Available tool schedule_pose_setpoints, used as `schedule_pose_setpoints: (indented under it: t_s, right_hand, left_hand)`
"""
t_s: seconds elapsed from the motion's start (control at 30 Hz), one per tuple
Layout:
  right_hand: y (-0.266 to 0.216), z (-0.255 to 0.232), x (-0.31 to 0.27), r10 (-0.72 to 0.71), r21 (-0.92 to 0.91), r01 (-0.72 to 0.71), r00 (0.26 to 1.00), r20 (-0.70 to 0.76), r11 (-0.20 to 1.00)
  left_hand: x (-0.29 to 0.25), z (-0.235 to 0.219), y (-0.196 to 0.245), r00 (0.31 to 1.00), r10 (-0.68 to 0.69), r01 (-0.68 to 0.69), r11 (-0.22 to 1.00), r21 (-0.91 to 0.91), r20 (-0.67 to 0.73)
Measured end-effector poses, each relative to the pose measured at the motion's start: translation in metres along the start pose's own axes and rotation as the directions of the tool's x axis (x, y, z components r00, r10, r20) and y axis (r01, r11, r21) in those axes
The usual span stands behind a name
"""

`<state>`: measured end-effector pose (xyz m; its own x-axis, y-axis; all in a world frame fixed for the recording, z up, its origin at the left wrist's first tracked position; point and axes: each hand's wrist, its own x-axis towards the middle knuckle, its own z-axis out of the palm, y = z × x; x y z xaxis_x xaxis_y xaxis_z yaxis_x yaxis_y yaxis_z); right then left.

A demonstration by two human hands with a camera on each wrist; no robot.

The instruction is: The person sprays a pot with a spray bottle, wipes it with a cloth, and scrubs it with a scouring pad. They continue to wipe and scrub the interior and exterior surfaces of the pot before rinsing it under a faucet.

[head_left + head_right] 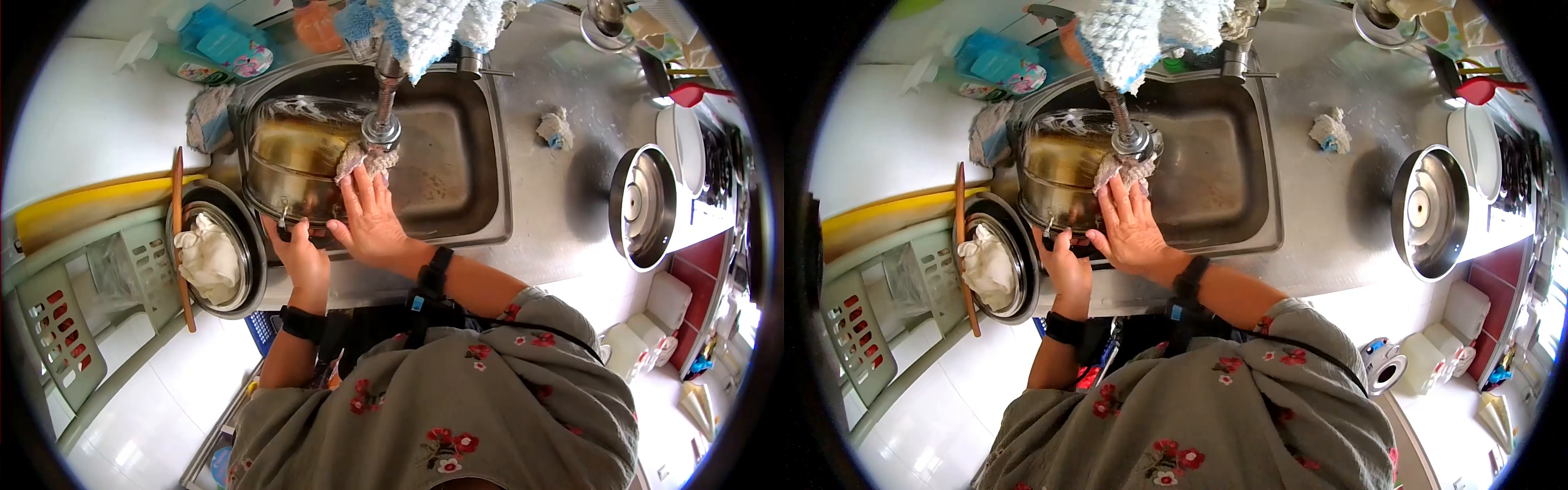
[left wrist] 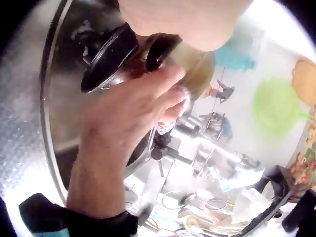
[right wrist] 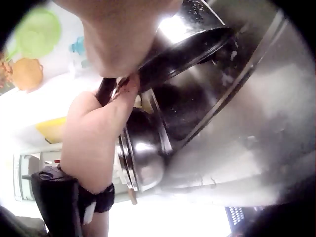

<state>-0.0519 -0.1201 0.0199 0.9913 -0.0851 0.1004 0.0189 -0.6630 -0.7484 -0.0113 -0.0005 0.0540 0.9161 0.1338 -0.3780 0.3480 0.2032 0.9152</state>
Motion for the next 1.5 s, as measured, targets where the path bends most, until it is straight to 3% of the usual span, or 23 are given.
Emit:
schedule_pose_setpoints:
  t_s: [0.17,0.3,0.4,0.43,0.53,0.57,0.6,0.63,0.67,0.7,0.77,0.8,0.83,0.87,0.93,0.97,1.07,1.1,1.2,1.3,1.33,1.43,1.5]
  right_hand:
    - [-0.010,0.004,0.014,0.078,0.000,-0.078,0.995,-0.068,0.997]
    - [-0.008,0.016,0.016,0.294,0.132,-0.276,0.944,-0.149,0.952]
    - [0.011,0.029,0.026,0.583,0.370,-0.466,0.741,-0.333,0.803]
    - [0.022,0.034,0.033,0.669,0.463,-0.496,0.646,-0.368,0.734]
    - [0.081,0.057,0.036,0.636,0.598,-0.388,0.719,-0.279,0.701]
    - [0.110,0.087,0.045,0.710,0.662,-0.418,0.657,-0.254,0.622]
    - [0.114,0.068,0.049,0.774,0.845,-0.414,0.634,0.001,0.338]
    - [0.112,0.037,0.050,0.742,0.917,-0.399,0.617,0.263,0.007]
    - [0.107,0.017,0.050,0.675,0.893,-0.393,0.600,0.430,-0.219]
    - [0.111,0.017,0.050,0.685,0.896,-0.375,0.590,0.428,-0.236]
    - [0.111,0.025,0.045,0.774,0.928,-0.372,0.593,0.224,0.017]
    - [0.118,0.055,0.042,0.774,0.832,-0.412,0.632,-0.032,0.371]
    - [0.093,0.047,0.048,0.678,0.612,-0.423,0.684,-0.268,0.668]
    - [0.070,0.029,0.030,0.610,0.619,-0.347,0.741,-0.280,0.705]
    - [0.032,0.016,0.021,0.470,0.383,-0.336,0.813,-0.343,0.861]
    - [0.011,0.000,0.020,0.382,0.306,-0.284,0.862,-0.333,0.909]
    - [-0.024,-0.011,0.009,0.125,0.076,-0.111,0.968,-0.217,0.991]
    - [-0.028,-0.013,0.008,0.015,0.016,-0.012,0.981,-0.193,1.000]
    - [-0.021,-0.024,0.003,-0.103,-0.066,0.096,0.988,-0.118,0.993]
    - [0.004,-0.026,-0.013,0.056,0.080,-0.043,0.986,-0.160,0.996]
    - [0.012,-0.026,-0.016,0.114,0.125,-0.085,0.961,-0.251,0.989]
    - [0.058,-0.020,-0.019,0.138,0.155,-0.085,0.918,-0.371,0.984]
    - [0.079,-0.032,-0.020,0.148,0.138,-0.112,0.947,-0.286,0.984]
  left_hand:
    - [-0.008,0.017,-0.011,0.992,0.118,-0.120,0.992,0.041,0.046]
    - [-0.004,0.017,-0.016,0.986,0.151,-0.155,0.986,0.056,0.063]
    - [-0.002,0.023,-0.007,0.993,0.088,-0.086,0.996,0.022,-0.085]
    - [-0.001,0.025,0.001,0.997,0.043,-0.044,0.999,-0.013,-0.062]
    - [0.016,0.013,0.019,0.999,-0.029,0.031,0.997,-0.067,0.025]
    - [0.020,0.011,0.026,0.996,-0.068,0.071,0.996,-0.059,0.063]
    - [0.026,0.006,0.031,0.990,-0.106,0.112,0.991,-0.069,0.090]
    - [0.034,0.000,0.035,0.983,-0.142,0.151,0.985,-0.077,0.118]
    - [0.045,-0.009,0.036,0.969,-0.215,0.223,0.973,-0.058,0.121]
    - [0.056,-0.010,0.038,0.948,-0.297,0.309,0.945,-0.106,0.111]
    - [0.069,-0.013,0.045,0.902,-0.430,0.432,0.891,-0.141,0.041]
    - [0.065,-0.003,0.057,0.888,-0.460,0.453,0.881,-0.138,-0.024]
    - [0.063,0.007,0.066,0.870,-0.486,0.473,0.870,-0.138,-0.088]
    - [0.068,0.005,0.068,0.868,-0.486,0.485,0.874,-0.040,-0.100]
    - [0.080,-0.001,0.063,0.832,-0.549,0.518,0.818,-0.252,-0.074]
    - [0.085,-0.005,0.059,0.815,-0.577,0.526,0.774,-0.352,-0.052]
    - [0.087,-0.006,0.059,0.799,-0.598,0.537,0.752,-0.383,-0.055]
    - [0.086,-0.004,0.060,0.798,-0.598,0.531,0.755,-0.385,-0.073]
    - [0.081,-0.008,0.061,0.799,-0.598,0.529,0.749,-0.399,-0.061]
    - [0.080,-0.014,0.054,0.761,-0.649,0.529,0.627,-0.572,-0.007]
    - [0.079,-0.018,0.050,0.762,-0.647,0.529,0.625,-0.574,-0.002]
    - [0.080,-0.031,0.035,0.749,-0.660,0.553,0.567,-0.610,0.065]
    - [0.083,-0.040,0.030,0.717,-0.675,0.591,0.453,-0.668,0.177]
